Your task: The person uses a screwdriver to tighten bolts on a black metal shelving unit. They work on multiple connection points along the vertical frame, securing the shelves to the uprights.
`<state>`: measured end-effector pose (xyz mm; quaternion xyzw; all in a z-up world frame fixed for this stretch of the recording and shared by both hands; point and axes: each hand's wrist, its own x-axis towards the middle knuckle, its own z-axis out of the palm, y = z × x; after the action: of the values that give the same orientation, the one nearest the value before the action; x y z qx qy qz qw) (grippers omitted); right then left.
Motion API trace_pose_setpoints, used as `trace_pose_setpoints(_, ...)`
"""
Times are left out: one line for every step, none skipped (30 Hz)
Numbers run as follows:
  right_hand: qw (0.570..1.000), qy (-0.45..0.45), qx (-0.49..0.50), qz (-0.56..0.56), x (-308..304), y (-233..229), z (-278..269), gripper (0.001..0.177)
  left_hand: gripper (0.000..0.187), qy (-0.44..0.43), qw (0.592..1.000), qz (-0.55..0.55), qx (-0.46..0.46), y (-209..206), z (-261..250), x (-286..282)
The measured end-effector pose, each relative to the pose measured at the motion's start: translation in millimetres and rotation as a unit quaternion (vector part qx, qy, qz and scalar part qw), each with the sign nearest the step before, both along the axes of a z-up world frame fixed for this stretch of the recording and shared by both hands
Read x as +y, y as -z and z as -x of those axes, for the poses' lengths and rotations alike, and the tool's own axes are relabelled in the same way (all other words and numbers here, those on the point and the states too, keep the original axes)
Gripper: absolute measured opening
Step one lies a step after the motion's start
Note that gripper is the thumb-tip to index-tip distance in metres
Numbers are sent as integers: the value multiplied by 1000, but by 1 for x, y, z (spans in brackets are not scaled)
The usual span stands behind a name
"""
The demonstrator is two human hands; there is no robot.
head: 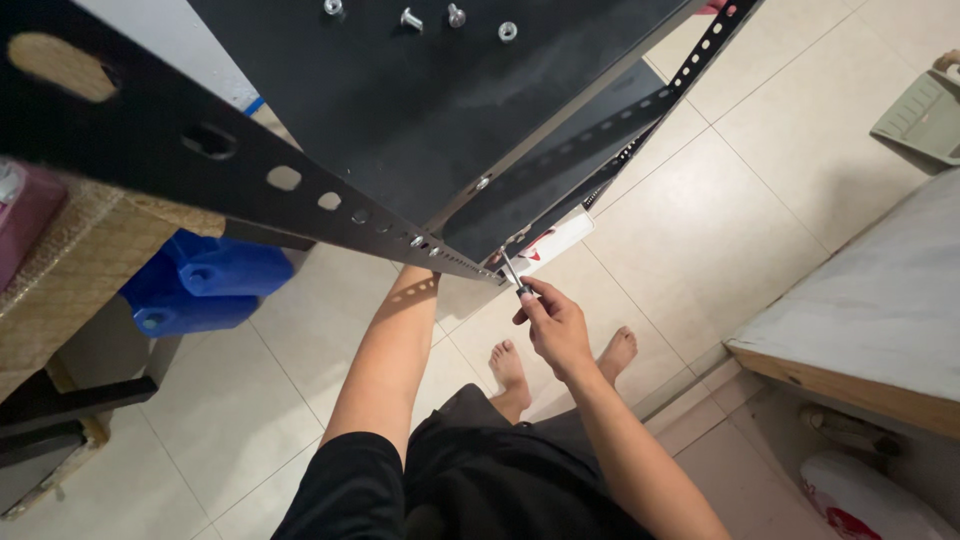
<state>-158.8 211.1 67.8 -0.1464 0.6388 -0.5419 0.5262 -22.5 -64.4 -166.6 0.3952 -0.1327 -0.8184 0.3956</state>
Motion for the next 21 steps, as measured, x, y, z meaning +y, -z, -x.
trace_pose_setpoints(1000,6,-27,3,0,0,1,36,16,-2,1000,-1,0,0,-1,0)
trace_pose_setpoints(999,8,-54,-3,-1,-1,2,36,16,-2,1000,-2,-1,0,-1,0)
trace_pose_setpoints(997,9,-80,-9,0,-1,5,37,16,-3,1000,-2,0,0,-1,1)
trace_pose_setpoints(994,11,-107,-15,0,-1,8,38,16,-4,1000,-2,0,0,0,0)
trace_pose_setpoints(987,10,-159,-8,0,0,12,38,16,-4,1000,-3,2,0,1,0)
trace_pose_setpoints(977,8,-212,-2,1,2,16,38,16,-6,1000,-2,3,0,0,0)
trace_pose_setpoints(964,7,-264,5,3,4,21,38,16,-6,1000,-3,5,0,0,1)
trace_pose_setpoints(945,0,-327,24,4,8,25,36,17,-8,1000,-3,7,-1,0,0)
trace_pose_setpoints(920,-6,-389,43,5,12,30,34,17,-10,1000,-4,7,-1,0,0)
trace_pose_setpoints(891,-12,-449,61,6,16,34,32,17,-11,1000,-2,10,-1,1,0)
trace_pose_setpoints(876,-19,-476,75,6,21,36,32,17,-13,1000,-3,10,-1,1,0)
trace_pose_setpoints(860,-26,-502,88,6,25,38,32,17,-13,1000,-4,9,0,1,1)
trace_pose_setpoints(843,-33,-528,101,6,29,41,31,17,-14,1000,-3,9,0,1,1)
trace_pose_setpoints(839,-37,-533,103,5,31,42,31,17,-16,1000,-4,10,0,0,2)
trace_pose_setpoints(835,-41,-538,105,4,31,43,31,17,-17,1000,-4,9,0,-1,2)
trace_pose_setpoints(831,-44,-543,107,3,29,42,31,17,-18,1000,-5,9,0,-2,3)
trace_pose_setpoints(880,-28,-469,65,1,26,41,29,17,-19,1000,-4,7,0,-2,2)
trace_pose_setpoints(920,-12,-391,21,-1,21,36,28,17,-21,1000,-5,5,0,-4,4)
trace_pose_setpoints(951,3,-309,-24,-2,15,31,28,17,-22,1000,-6,4,1,-6,5)
trace_pose_setpoints(1000,2,-11,19,-2,8,23,27,17,-24,1000,-6,4,2,-6,6)
trace_pose_setpoints(956,-2,288,64,0,0,11,26,17,-26,1000,-8,3,2,-5,7)
